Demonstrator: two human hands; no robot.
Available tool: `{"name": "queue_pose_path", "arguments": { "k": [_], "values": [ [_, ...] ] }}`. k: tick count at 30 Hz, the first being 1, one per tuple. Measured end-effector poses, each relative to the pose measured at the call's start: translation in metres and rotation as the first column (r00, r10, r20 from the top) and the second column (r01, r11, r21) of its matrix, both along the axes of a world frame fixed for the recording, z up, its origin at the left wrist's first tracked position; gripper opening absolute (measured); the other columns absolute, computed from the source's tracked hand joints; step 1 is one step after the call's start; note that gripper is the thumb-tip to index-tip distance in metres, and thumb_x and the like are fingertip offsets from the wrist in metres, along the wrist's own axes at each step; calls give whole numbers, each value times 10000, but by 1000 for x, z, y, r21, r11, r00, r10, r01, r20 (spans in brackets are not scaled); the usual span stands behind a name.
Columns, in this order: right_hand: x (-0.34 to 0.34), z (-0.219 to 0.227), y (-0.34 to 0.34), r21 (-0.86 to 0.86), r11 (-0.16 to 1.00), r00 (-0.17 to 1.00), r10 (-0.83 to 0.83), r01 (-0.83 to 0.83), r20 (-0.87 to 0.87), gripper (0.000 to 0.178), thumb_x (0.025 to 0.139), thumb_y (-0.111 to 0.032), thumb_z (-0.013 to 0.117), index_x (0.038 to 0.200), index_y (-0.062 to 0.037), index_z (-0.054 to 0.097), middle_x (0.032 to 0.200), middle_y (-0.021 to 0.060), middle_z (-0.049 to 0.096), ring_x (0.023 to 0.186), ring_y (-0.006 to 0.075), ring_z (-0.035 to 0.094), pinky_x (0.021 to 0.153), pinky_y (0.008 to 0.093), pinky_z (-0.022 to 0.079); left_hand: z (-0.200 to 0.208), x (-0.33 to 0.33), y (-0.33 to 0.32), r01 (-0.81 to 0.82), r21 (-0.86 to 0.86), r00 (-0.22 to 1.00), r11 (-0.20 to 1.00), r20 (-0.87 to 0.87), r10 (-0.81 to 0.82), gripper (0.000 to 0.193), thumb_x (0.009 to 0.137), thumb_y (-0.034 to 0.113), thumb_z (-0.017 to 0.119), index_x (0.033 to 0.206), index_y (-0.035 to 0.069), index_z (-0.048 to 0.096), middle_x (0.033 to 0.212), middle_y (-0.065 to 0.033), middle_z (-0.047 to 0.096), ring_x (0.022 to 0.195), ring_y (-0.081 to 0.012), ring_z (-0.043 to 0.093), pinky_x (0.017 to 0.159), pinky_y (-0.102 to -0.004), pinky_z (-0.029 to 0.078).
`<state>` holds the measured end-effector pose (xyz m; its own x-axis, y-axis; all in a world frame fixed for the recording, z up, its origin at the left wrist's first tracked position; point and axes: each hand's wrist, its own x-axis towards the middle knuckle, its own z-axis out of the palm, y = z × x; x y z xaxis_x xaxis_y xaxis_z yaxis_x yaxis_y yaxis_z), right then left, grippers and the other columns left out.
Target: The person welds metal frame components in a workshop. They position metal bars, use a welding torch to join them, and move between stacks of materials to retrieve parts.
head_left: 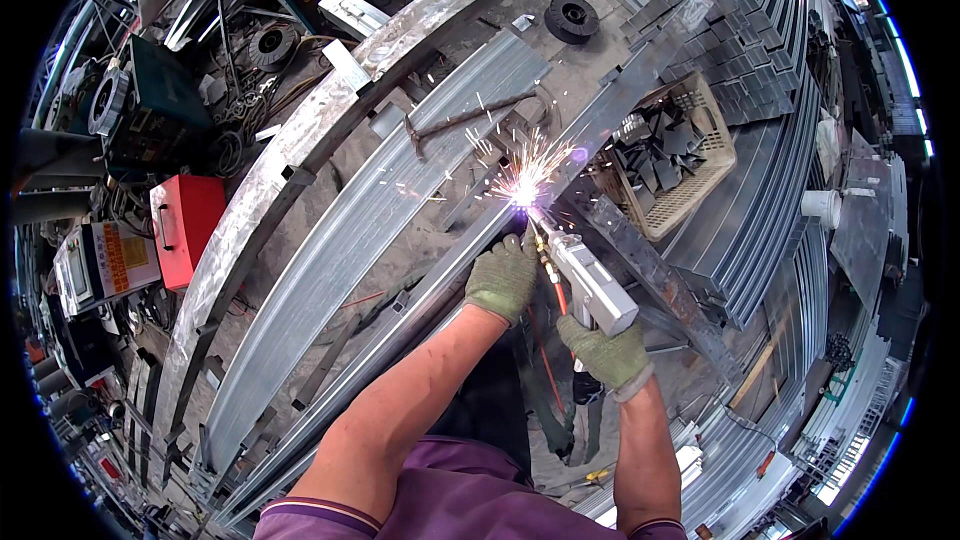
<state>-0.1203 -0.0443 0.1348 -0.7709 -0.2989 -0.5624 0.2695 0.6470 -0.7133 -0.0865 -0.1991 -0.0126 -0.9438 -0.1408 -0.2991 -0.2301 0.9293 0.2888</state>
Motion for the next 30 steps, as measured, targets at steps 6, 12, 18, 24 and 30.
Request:
{"name": "queue_pose_path", "arguments": {
  "k": [6,12,18,24,30],
  "values": [
    [-2,4,-1,27,999,1000,27,-27,-8,289,866,-181,817,1092,-20,737,888,35,732,797,122,701,720,333,579,-5,1,0,-9,39,1000,999,-2,9,574,991,204,579,1523,7,493,1114,-129,664,973,-262,714,754,-420,593],
    [0,5,0,19,1000,1000,22,-21,-21,300,860,-188,823,1088,-15,733,869,39,728,762,120,698,687,326,577,-3,1,0,-1,21,1000,1000,-7,1,572,988,210,587,1518,12,498,1098,-125,658,963,-262,713,742,-421,593],
    [0,7,2,21,1000,1000,17,-17,1,320,862,-194,828,1104,-8,732,860,39,729,742,114,695,663,322,575,-4,2,1,-2,-1,999,1000,-35,2,579,982,217,600,1514,12,501,1086,-120,656,949,-256,714,722,-418,594],
    [3,12,3,-4,1000,1000,14,-14,-15,328,862,-198,830,1119,-14,743,863,49,733,766,121,703,686,332,582,-2,0,-1,-2,41,1000,999,4,2,566,978,218,607,1497,13,508,1120,-133,668,971,-263,720,738,-417,595],
    [25,22,17,0,1000,999,-20,20,-44,327,896,-153,840,1171,-11,737,926,47,746,809,132,701,717,322,577,-3,-3,1,-47,33,999,998,0,47,745,987,208,593,1660,41,318,1117,-148,665,923,-279,725,720,-422,599]
  ]
}}
